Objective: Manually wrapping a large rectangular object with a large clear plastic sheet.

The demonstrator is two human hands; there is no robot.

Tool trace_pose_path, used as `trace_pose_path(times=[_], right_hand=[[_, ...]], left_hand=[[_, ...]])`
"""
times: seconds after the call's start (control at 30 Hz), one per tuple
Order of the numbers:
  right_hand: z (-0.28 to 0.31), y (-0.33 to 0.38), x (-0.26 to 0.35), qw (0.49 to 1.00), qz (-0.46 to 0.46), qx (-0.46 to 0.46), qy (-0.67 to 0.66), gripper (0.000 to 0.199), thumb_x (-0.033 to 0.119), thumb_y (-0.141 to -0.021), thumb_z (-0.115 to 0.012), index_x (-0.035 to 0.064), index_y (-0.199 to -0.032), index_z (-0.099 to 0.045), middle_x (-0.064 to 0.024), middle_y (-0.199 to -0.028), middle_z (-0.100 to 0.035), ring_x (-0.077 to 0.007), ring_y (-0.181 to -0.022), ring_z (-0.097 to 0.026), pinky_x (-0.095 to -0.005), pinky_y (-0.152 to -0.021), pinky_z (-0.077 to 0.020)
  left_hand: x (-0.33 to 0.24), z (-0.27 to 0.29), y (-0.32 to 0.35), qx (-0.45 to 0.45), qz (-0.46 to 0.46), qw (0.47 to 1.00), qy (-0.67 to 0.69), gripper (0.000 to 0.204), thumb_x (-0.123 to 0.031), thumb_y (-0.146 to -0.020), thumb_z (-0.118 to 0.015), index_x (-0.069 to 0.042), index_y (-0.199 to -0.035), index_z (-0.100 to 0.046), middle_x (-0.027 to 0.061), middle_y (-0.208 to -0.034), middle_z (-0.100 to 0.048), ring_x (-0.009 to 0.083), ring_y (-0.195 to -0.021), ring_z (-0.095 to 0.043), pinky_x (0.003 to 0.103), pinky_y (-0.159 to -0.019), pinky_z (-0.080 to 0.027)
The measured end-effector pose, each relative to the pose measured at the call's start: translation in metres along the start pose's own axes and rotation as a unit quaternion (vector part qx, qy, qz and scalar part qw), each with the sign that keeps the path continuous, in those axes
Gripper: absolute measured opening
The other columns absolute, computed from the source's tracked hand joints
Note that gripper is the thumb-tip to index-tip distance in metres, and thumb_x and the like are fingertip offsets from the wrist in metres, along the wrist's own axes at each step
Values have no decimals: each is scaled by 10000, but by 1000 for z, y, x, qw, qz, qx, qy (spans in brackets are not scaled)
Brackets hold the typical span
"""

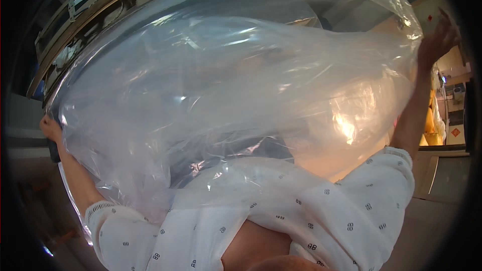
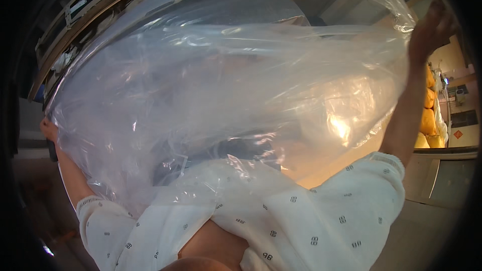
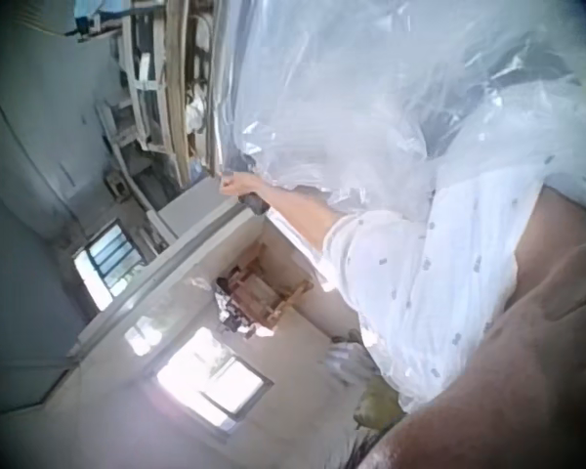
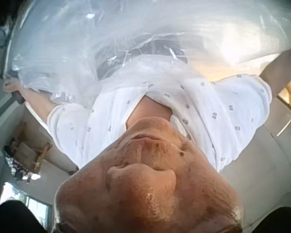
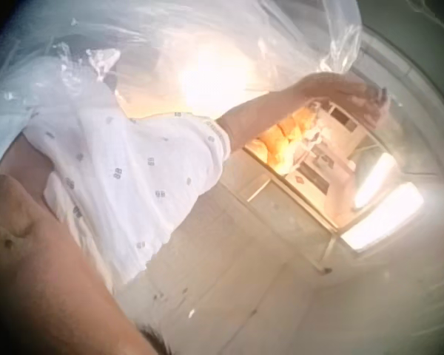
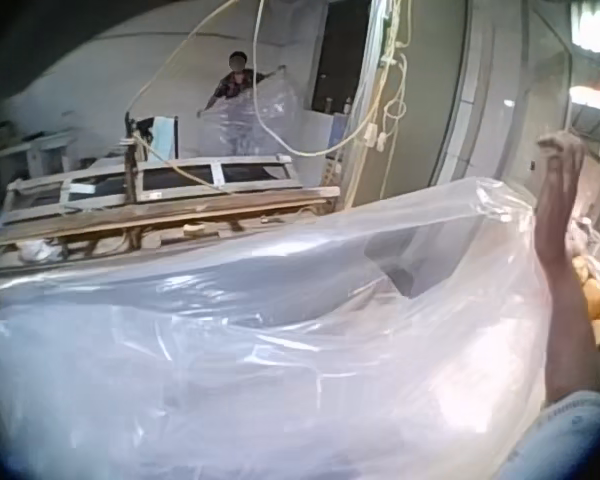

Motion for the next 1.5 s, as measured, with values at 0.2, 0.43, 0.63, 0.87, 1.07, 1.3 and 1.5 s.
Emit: trace_pose_path(times=[0.2, 0.43, 0.63, 0.87, 1.07, 1.3, 1.5], right_hand=[[-182, 301, 159, 801, 134, 552, -187, 558, 317, -731, -663, 161, -1230, -469, -99, -1344, -340, -267, -1225, -343, -383, -983, -321], [-193, 199, 192, 885, -123, 264, -363, 502, 327, -782, -609, 88, -1200, -467, -139, -1193, -429, -315, -1056, -450, -363, -895, -375], [-217, 140, 217, 900, -44, 287, -326, 331, 184, -748, -608, 30, -1033, -537, -133, -1037, -519, -275, -941, -499, -356, -770, -405], [-292, 154, 271, 779, -165, 348, -495, 175, 203, -774, -553, 33, -762, -592, -130, -720, -608, -235, -674, -590, -332, -623, -451], [-299, 153, 277, 781, -127, 388, -473, 163, 196, -746, -579, 34, -761, -595, -127, -713, -611, -256, -679, -594, -340, -623, -455], [-305, 145, 291, 761, -111, 317, -555, 117, 143, -748, -595, 34, -788, -586, -105, -693, -569, -205, -653, -552, -314, -608, -443], [-335, 155, 271, 644, -151, 364, -656, 46, 84, -777, -583, 47, -798, -567, 9, -744, -515, -82, -706, -480, -225, -595, -401]], left_hand=[[14, 55, -4, 39, -98, 990, -97, 273, -232, -860, -479, 15, -953, -550, 202, -932, -567, 364, -897, -531, 413, -782, -406], [-21, 63, 21, 84, -9, 988, -126, 291, -255, -887, -457, 14, -956, -545, 198, -940, -563, 373, -886, -529, 423, -758, -403], [-17, 68, 16, 67, -29, 988, -139, 301, -262, -885, -457, 15, -949, -555, 195, -922, -568, 358, -869, -539, 408, -747, -412], [38, 93, 12, -14, 39, 986, -161, 325, -278, -869, -492, 15, -983, -575, 189, -969, -591, 312, -888, -567, 355, -775, -437], [2, 146, 30, 178, 124, 953, 213, 450, -295, -848, -554, 28, -1154, -492, 169, -1115, -536, 254, -1020, -516, 342, -847, -417], [74, 233, 57, 260, 329, 866, 273, 478, -279, -889, -510, 4, -1255, -388, 142, -1233, -450, 226, -1137, -431, 311, -987, -310], [-25, 207, 55, 261, 241, 907, 227, 380, -283, -868, -551, -25, -1145, -529, 59, -1086, -539, 154, -997, -481, 250, -864, -364]])
Point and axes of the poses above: each hand's wrist, its own y-axis away from the middle knuckle, its own z-axis out of the back of the hand, x = y × z, the point moved 9 cm from there along -y, towards the middle knuckle
